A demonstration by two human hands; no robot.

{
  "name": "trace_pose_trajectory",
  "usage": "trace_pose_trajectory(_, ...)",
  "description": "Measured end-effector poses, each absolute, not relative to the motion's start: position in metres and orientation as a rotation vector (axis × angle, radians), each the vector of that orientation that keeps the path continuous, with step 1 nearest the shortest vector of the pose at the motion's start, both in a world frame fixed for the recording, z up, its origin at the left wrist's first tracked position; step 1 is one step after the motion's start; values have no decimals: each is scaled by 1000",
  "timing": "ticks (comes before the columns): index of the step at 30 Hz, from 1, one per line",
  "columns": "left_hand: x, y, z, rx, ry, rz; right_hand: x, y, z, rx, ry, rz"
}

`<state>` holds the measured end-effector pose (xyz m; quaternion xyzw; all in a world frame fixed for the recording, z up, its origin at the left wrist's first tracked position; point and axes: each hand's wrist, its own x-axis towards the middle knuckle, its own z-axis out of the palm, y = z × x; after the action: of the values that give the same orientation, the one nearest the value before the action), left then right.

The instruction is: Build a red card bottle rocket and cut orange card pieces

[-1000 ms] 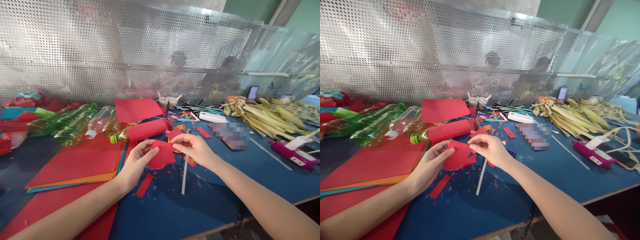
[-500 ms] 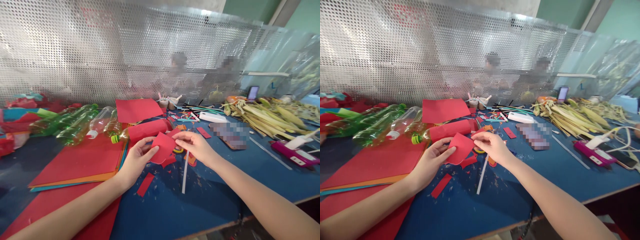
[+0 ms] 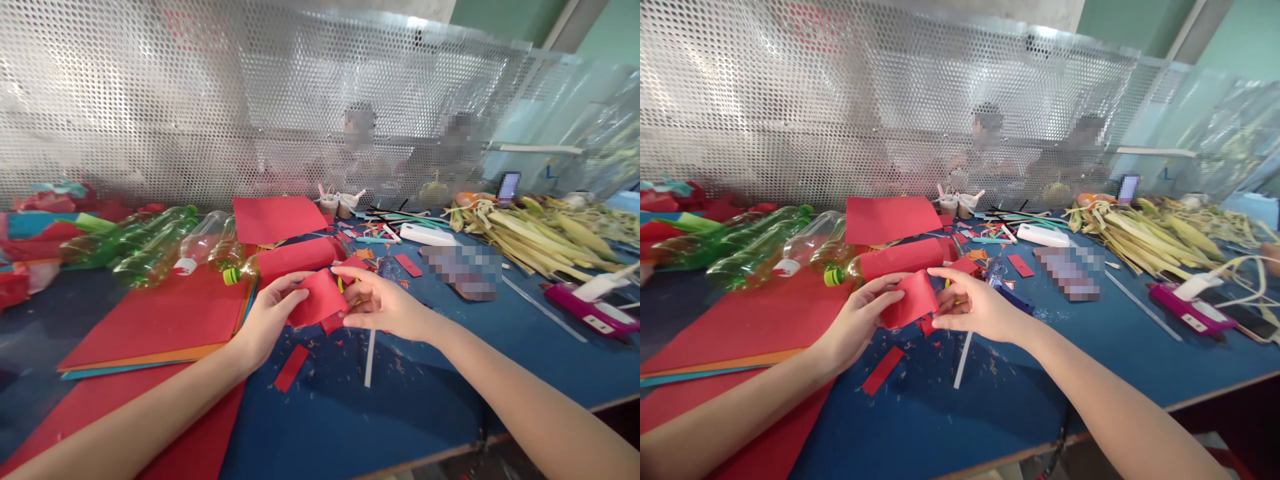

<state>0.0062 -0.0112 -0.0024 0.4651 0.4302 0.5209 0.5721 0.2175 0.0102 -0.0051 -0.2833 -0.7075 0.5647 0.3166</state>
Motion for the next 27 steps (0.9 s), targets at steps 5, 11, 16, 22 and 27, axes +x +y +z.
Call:
trace_pose_trajectory(5,6,-12,-1,1213,1062,1189,217,5,2,-805,-1947,1407)
trace_pose_trajectory(11,3,-11,1,1338,1091,1178,217,2,5,-818,-2042,1300)
trace_pose_trajectory(16,2,-12,3,1400,1085,1170,218,2,2,-765,-2083,1227)
trace_pose_trajectory(22,4,-12,2,1305,1060,1178,217,-1,5,-780,-2129,1059)
trace_pose_trajectory(27,5,-8,-2,984,915,1207,214,0,4,-874,-1995,806)
